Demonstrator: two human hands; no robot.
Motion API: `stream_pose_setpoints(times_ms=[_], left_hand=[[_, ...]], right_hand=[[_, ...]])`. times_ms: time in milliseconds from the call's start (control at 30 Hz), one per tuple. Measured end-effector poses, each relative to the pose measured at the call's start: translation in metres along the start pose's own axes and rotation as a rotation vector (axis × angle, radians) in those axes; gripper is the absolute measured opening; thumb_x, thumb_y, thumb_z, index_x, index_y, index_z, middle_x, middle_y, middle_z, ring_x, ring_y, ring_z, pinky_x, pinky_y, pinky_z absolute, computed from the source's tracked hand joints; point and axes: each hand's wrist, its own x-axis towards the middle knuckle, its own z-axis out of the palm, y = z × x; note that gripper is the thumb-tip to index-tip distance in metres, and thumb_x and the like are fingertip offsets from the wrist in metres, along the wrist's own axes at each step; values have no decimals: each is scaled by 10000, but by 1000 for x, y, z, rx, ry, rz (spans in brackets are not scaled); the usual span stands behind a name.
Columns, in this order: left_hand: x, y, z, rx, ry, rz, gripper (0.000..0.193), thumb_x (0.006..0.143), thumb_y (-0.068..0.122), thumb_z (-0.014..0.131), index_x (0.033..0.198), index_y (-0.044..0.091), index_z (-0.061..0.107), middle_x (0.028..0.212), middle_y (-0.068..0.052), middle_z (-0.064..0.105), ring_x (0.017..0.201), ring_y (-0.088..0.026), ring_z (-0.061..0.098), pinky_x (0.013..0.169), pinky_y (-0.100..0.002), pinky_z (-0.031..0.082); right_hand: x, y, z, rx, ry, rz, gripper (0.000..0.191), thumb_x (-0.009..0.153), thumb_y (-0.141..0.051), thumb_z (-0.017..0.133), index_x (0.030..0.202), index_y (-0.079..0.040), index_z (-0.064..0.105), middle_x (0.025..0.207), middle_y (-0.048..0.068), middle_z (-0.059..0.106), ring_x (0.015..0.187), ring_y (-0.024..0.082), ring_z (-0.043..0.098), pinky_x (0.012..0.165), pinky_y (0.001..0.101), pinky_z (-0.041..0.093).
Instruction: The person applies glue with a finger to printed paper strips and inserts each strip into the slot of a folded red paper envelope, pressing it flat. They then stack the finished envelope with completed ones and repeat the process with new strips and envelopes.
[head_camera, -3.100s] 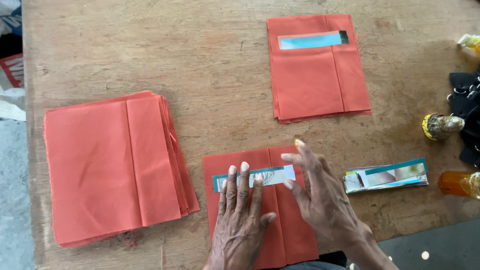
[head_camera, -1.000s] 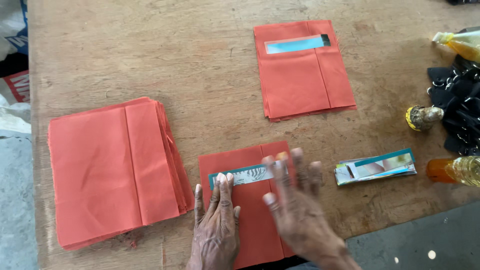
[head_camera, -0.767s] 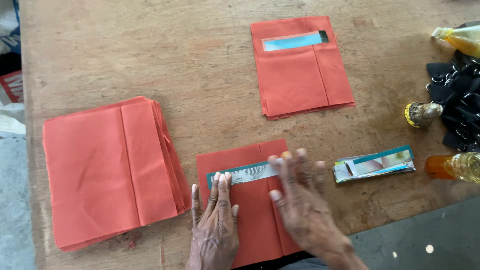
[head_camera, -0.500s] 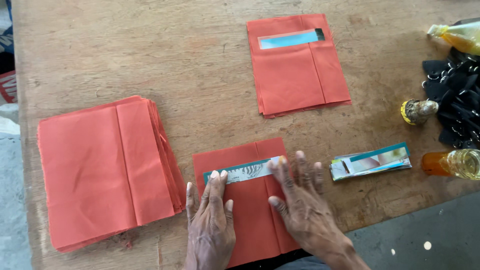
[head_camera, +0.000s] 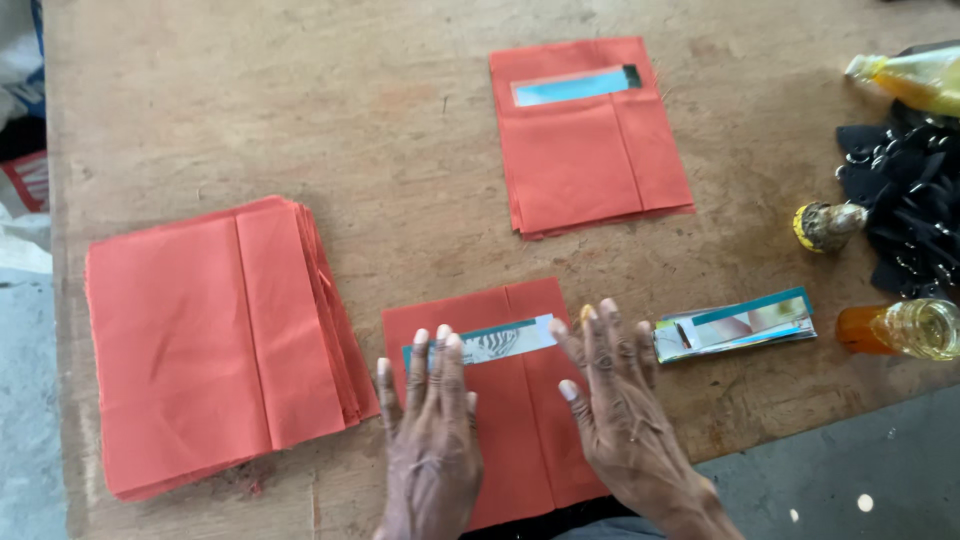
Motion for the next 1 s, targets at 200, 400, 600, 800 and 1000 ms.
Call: stream_pose_setpoints(times_ms=[200, 400, 600, 800, 1000], left_hand=[[9, 37, 24, -241, -165, 162, 677, 1039, 161, 461, 1569, -103, 134, 1657, -224, 237, 1575, -325, 103, 1257, -516, 4], [-1, 13, 9, -118, -132, 27, 819, 1028, 344, 444, 1560, -88, -6, 1659, -212, 214, 1542, -285, 130, 1225, -523, -25], [-17, -22, -19, -47, 8, -159, 893, 987, 350, 486, 1544, -96, -51, 1630, -226, 240, 1518, -314, 189, 1231, -507, 24], [-19, -17, -19, -150, 24, 18, 788, 1000, 137, 523, 1569, -96, 29, 1601, -236, 363, 1500, -315, 349, 1251, -509, 169], [-18, -19, -12, -132, 10, 33, 738, 984, 87, 519, 1556, -126, 103, 1580, -209, 426, 1473, -307, 404, 1236, -539, 171]], right_hand=[[5, -1, 5, -47, -34, 27, 687, 1033, -185, 419, 1588, 3, 60, 1600, 104, 422, 1568, 335, 123, 1240, 566, 13], [3, 3, 4, -49, -29, 22, 635, 1039, -222, 403, 1590, -16, 164, 1604, 115, 392, 1563, 321, 134, 1233, 560, 22], [4, -3, -1, 45, -16, 30, 656, 1043, -201, 419, 1608, -22, 138, 1638, 107, 366, 1589, 315, 89, 1263, 536, 37], [16, -45, 27, 74, -74, -153, 720, 1024, -199, 431, 1605, 10, 61, 1659, 258, 134, 1564, 385, -40, 1234, 533, -38], [17, -18, 18, -162, -93, -42, 695, 1024, -233, 428, 1600, 0, 116, 1672, 154, 211, 1556, 347, -4, 1217, 554, -46]])
